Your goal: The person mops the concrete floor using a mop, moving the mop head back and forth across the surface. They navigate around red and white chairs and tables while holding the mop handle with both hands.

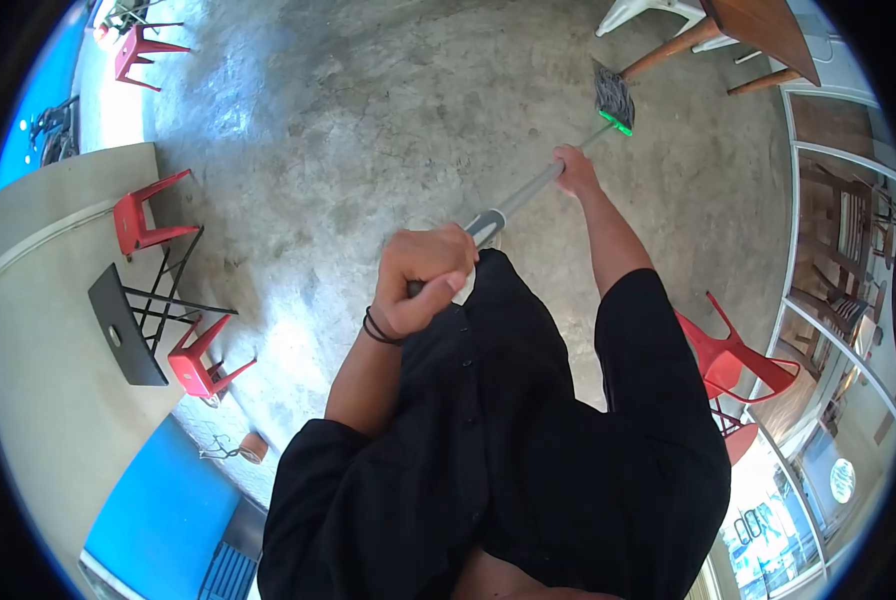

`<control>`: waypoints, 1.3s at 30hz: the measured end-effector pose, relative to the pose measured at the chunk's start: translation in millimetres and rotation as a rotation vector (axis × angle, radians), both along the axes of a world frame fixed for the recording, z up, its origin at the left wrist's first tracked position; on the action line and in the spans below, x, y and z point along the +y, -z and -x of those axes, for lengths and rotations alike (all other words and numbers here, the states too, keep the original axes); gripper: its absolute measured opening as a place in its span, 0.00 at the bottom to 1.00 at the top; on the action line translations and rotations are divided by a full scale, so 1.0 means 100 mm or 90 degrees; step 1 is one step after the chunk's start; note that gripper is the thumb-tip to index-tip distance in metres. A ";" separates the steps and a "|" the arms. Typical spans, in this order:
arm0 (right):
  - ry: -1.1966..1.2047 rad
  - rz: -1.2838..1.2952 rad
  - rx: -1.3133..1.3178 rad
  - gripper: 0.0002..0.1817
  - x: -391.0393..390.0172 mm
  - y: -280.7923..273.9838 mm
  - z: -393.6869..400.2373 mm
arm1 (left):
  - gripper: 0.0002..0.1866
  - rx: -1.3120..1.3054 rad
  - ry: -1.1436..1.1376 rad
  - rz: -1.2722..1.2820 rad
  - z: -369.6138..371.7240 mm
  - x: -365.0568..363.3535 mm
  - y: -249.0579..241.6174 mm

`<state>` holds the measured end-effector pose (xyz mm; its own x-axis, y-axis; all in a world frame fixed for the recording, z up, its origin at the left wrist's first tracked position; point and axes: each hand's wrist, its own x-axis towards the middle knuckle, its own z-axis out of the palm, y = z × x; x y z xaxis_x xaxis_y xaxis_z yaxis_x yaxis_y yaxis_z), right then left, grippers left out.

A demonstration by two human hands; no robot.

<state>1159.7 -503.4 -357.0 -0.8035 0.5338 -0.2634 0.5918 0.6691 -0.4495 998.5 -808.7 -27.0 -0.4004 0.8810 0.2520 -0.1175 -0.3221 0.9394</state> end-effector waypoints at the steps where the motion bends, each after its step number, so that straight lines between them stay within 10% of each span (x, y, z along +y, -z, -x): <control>1: 0.027 0.002 0.015 0.10 -0.09 -0.03 -0.06 | 0.14 0.012 0.015 0.004 -0.04 0.01 -0.07; 11: -0.066 0.042 0.116 0.07 -1.53 -0.16 1.24 | 0.15 0.144 -0.086 -0.019 0.43 -1.37 -0.57; 28: -0.634 0.250 0.177 0.07 -6.88 -0.75 3.41 | 0.28 0.327 -0.591 0.069 0.28 -5.27 -1.37; 39: -0.689 0.271 0.042 0.09 -7.13 -1.13 2.90 | 0.25 0.346 -0.500 -0.004 -0.03 -5.50 -1.54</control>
<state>870.0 -1215.9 -243.8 -0.8044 -0.5605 -0.1967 -0.2290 0.5981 -0.7680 1002.0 -1358.8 127.5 -0.7031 0.4085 0.5821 0.5869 -0.1290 0.7993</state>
